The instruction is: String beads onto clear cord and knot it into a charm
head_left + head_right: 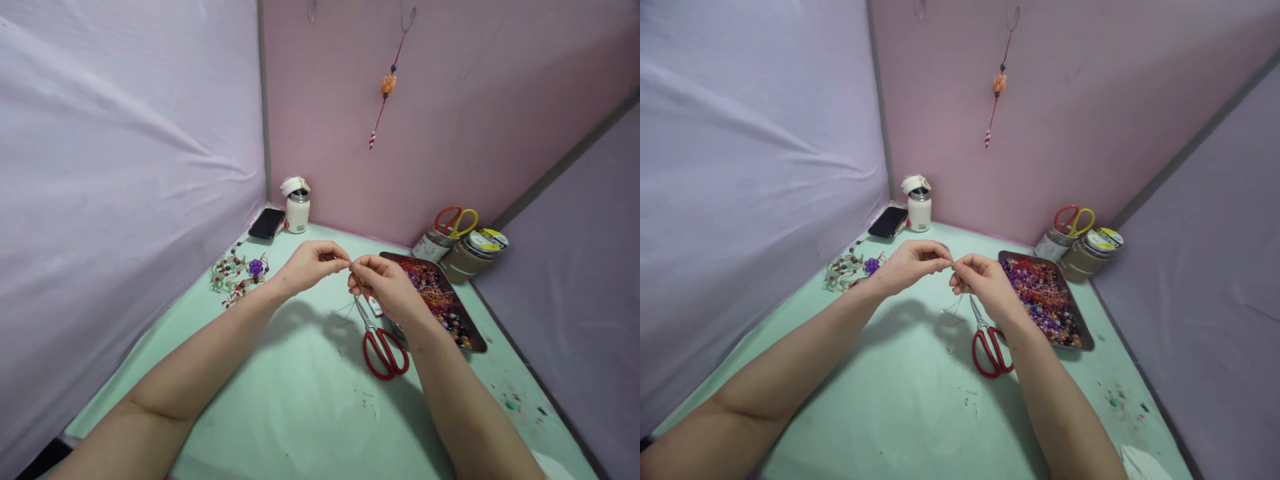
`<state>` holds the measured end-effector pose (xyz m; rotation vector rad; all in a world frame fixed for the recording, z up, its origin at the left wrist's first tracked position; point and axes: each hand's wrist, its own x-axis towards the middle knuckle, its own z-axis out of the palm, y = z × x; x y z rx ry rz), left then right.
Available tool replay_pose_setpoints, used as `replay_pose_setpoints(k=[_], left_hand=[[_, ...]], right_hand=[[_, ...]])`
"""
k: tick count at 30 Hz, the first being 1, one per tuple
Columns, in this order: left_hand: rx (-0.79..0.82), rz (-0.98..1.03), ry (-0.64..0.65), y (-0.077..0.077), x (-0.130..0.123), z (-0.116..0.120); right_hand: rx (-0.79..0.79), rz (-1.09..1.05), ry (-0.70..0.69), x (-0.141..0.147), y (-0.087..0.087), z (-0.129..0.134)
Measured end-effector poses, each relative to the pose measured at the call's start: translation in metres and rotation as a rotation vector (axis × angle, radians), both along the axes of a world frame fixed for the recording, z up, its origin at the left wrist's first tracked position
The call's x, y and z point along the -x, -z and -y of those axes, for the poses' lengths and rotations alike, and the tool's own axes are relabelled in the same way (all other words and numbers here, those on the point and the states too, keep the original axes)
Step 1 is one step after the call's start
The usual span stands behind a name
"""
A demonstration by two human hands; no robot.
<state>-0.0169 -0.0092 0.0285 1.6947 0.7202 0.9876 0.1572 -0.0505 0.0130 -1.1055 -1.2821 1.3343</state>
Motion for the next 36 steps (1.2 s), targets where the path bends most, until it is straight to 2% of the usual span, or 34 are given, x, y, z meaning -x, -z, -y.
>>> replay_pose_setpoints(k=[9,19,25,28,31,36], left_hand=[[-0.004,0.033,-0.003,0.0031,-0.001,-0.0012],[-0.069,0.002,0.057,0.0,0.0009,-0.0008],[-0.084,-0.004,0.087,-0.0014,0.002,0.0],[-0.055,0.0,0.079,-0.0022,0.0022,0.0006],[-0.019,0.007,0.065,-0.0028,0.0027,0.0004],[-0.015,-0.017,0.017,-0.0038,0.0033,-0.0001]], right_hand=[[0.041,-0.007,-0.027,0.0004,-0.0028,0.0006],[0.14,-0.106,-0.181,-0.0076,-0.0013,-0.0022],[0.161,-0.112,-0.198,-0.0073,-0.0012,-0.0013],[0.112,-0.102,-0.164,-0.0066,-0.0009,-0.0019],[-0.015,-0.061,-0.071,-0.0063,0.0008,-0.0033],[-0.176,0.17,0.013,-0.0044,0.002,-0.0019]])
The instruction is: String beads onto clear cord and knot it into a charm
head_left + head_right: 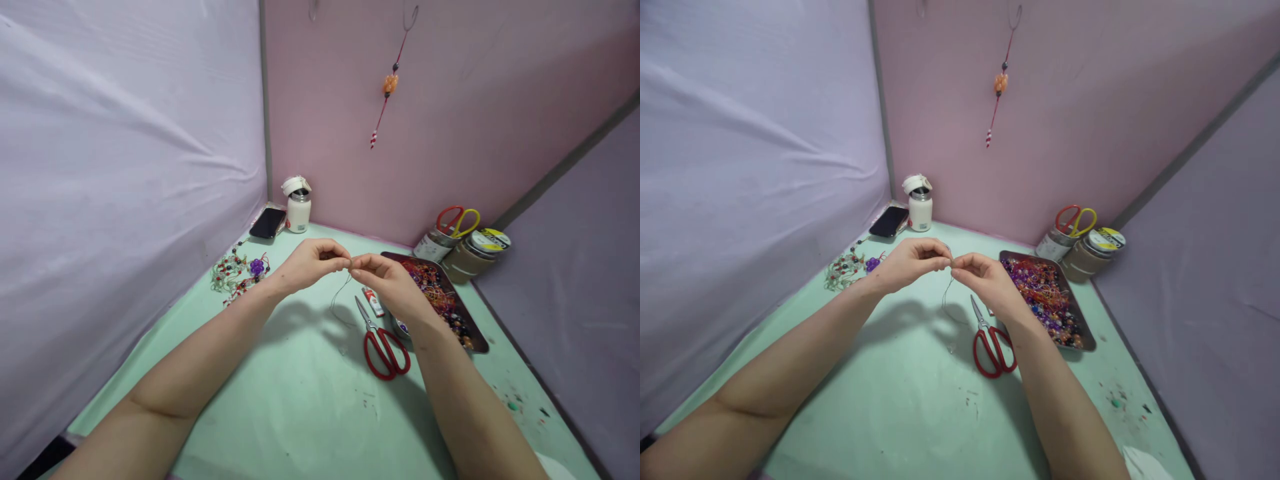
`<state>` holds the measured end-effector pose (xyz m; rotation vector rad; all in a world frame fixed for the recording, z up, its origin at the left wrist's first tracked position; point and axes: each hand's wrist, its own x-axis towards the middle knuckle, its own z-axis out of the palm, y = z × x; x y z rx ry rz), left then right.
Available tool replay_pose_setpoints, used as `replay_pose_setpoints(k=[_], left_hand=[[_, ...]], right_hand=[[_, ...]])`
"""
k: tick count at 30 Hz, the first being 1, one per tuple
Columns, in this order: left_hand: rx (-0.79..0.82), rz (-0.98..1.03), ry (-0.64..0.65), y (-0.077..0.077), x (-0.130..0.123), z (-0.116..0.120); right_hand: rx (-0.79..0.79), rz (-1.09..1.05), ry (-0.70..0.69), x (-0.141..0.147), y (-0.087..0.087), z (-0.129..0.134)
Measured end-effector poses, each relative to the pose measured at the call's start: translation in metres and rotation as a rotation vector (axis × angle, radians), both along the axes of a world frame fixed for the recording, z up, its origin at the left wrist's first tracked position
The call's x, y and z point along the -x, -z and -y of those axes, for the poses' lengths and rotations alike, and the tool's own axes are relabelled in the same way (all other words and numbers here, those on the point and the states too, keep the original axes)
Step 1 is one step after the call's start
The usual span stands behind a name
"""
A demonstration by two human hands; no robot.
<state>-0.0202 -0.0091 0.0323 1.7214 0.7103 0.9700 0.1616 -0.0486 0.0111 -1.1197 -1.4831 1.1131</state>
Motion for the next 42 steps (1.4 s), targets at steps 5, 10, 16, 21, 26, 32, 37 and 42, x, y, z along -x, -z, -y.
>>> replay_pose_setpoints(k=[5,10,16,21,26,32,37,42], left_hand=[[0.015,-0.079,0.034,-0.002,0.001,0.001],[0.017,-0.132,0.056,-0.003,0.004,-0.001],[0.017,-0.19,0.062,-0.006,0.005,0.001],[-0.01,-0.168,0.102,-0.006,0.005,0.003],[-0.106,-0.058,0.098,-0.003,0.003,0.002],[-0.018,0.04,0.148,-0.002,0.002,0.002],[0.073,0.068,0.028,0.001,-0.001,0.002],[0.113,0.091,-0.03,0.009,-0.004,-0.002]], right_hand=[[-0.193,0.103,0.081,0.001,-0.001,0.001],[-0.251,0.197,0.097,-0.003,0.001,0.0],[-0.306,0.304,0.152,-0.003,-0.005,0.005],[-0.285,0.239,0.149,0.0,-0.003,0.003],[-0.155,0.049,0.113,0.004,0.002,-0.002],[-0.153,0.008,0.077,0.005,0.01,-0.007],[-0.171,0.146,0.079,0.003,0.015,-0.009],[-0.214,0.186,0.196,0.006,0.007,-0.003]])
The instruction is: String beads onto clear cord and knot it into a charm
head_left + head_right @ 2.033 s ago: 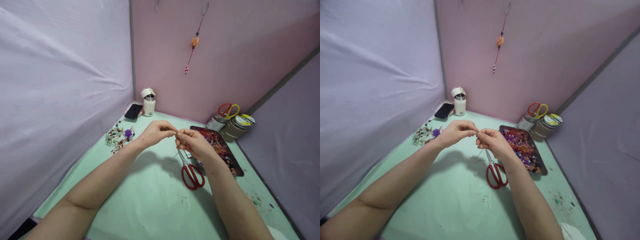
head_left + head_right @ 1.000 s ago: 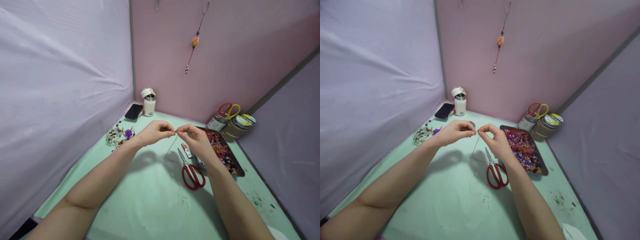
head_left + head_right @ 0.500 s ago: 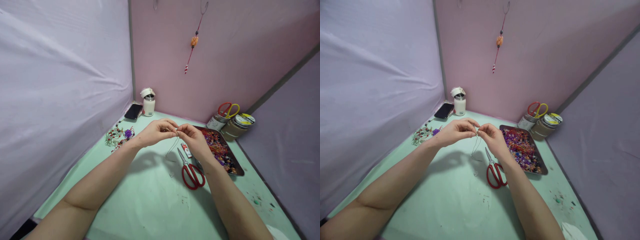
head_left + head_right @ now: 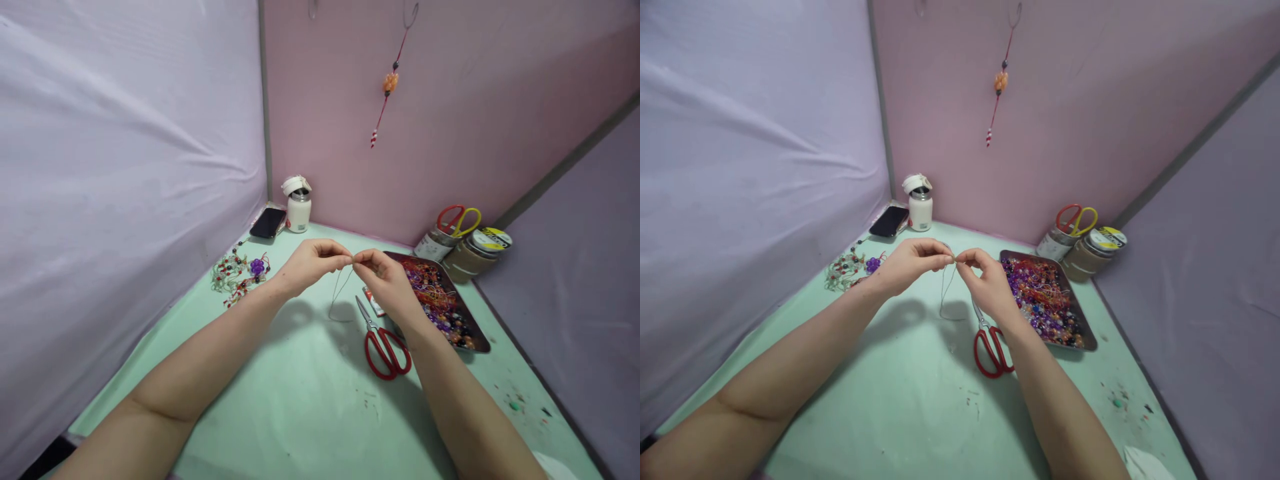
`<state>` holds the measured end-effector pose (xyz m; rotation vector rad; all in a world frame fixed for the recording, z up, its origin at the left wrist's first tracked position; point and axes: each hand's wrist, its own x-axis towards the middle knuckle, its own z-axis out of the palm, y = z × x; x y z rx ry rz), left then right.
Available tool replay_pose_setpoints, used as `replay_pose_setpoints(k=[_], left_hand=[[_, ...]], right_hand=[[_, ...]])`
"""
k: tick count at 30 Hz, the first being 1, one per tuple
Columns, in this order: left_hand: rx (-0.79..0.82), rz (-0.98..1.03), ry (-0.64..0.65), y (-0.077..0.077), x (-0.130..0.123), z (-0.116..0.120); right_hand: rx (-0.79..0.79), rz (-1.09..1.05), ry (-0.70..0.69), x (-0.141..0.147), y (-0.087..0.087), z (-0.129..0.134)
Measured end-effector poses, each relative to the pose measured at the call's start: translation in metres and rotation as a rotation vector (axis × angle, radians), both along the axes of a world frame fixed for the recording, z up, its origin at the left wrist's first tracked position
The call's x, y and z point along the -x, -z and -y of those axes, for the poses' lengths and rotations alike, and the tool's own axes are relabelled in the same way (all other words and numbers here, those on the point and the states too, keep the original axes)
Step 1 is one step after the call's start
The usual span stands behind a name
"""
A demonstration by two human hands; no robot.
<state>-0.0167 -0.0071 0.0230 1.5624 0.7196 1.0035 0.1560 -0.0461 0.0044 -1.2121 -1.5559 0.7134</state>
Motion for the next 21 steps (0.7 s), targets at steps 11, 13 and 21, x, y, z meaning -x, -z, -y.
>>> replay_pose_setpoints(k=[11,13,21], left_hand=[[0.205,0.0,-0.066,0.0,0.0,-0.001],[0.281,0.052,-0.048,-0.002,0.0,0.0],[0.485,0.226,0.044,-0.023,0.007,0.009]], right_hand=[[-0.096,-0.059,-0.04,0.011,0.002,0.004],[-0.053,-0.089,-0.074,0.012,0.006,0.001],[0.036,0.421,0.093,-0.011,0.029,-0.022]])
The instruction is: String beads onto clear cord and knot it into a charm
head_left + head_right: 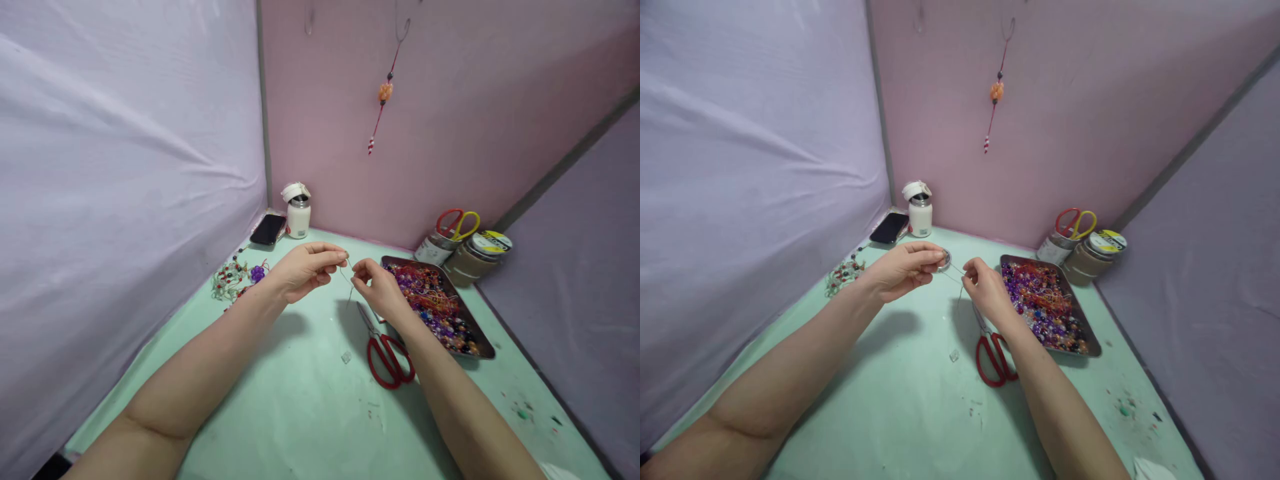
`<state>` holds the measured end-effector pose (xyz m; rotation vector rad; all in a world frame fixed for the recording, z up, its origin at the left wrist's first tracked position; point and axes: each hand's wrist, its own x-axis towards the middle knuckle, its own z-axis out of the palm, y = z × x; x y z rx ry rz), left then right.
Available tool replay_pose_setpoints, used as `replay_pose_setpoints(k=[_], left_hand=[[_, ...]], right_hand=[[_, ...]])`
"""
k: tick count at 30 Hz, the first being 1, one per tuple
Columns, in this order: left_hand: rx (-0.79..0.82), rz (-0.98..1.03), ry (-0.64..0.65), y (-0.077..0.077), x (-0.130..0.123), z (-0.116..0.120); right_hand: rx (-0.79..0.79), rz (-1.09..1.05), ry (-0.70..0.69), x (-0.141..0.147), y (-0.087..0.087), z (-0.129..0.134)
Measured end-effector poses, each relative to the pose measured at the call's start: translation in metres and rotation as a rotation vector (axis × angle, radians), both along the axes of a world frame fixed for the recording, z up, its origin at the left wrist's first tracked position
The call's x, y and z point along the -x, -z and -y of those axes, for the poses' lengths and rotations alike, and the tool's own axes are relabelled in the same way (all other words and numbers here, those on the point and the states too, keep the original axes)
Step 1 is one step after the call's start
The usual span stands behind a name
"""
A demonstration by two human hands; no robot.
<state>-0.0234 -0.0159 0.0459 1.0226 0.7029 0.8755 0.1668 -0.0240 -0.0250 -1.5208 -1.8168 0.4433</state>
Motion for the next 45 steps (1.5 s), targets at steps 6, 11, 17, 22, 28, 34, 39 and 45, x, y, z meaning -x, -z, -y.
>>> replay_pose_setpoints(k=[6,11,17,22,28,34,39,45], left_hand=[[0.038,0.076,0.093,-0.012,0.006,0.01],[0.074,0.03,0.077,-0.005,0.001,0.007],[0.081,-0.032,0.026,0.007,-0.003,-0.003],[0.077,-0.04,0.008,0.016,-0.004,-0.008],[0.096,-0.079,0.015,0.021,-0.008,-0.008],[0.098,-0.082,-0.009,0.026,-0.012,-0.009],[0.094,-0.038,-0.033,0.034,-0.012,-0.017],[0.113,-0.034,-0.063,0.045,-0.009,-0.03]], right_hand=[[0.127,0.504,0.139,-0.016,0.014,-0.012],[0.217,0.589,-0.074,-0.023,-0.001,0.002],[-0.485,0.258,-0.149,0.0,-0.037,0.03],[-0.597,0.197,-0.261,0.018,-0.036,0.038],[-0.284,0.007,-0.101,0.025,-0.028,0.034],[-0.366,0.007,-0.147,0.029,-0.022,0.034],[-0.641,0.16,-0.463,0.034,-0.03,0.041],[-0.601,0.031,-0.6,0.04,-0.042,0.056]])
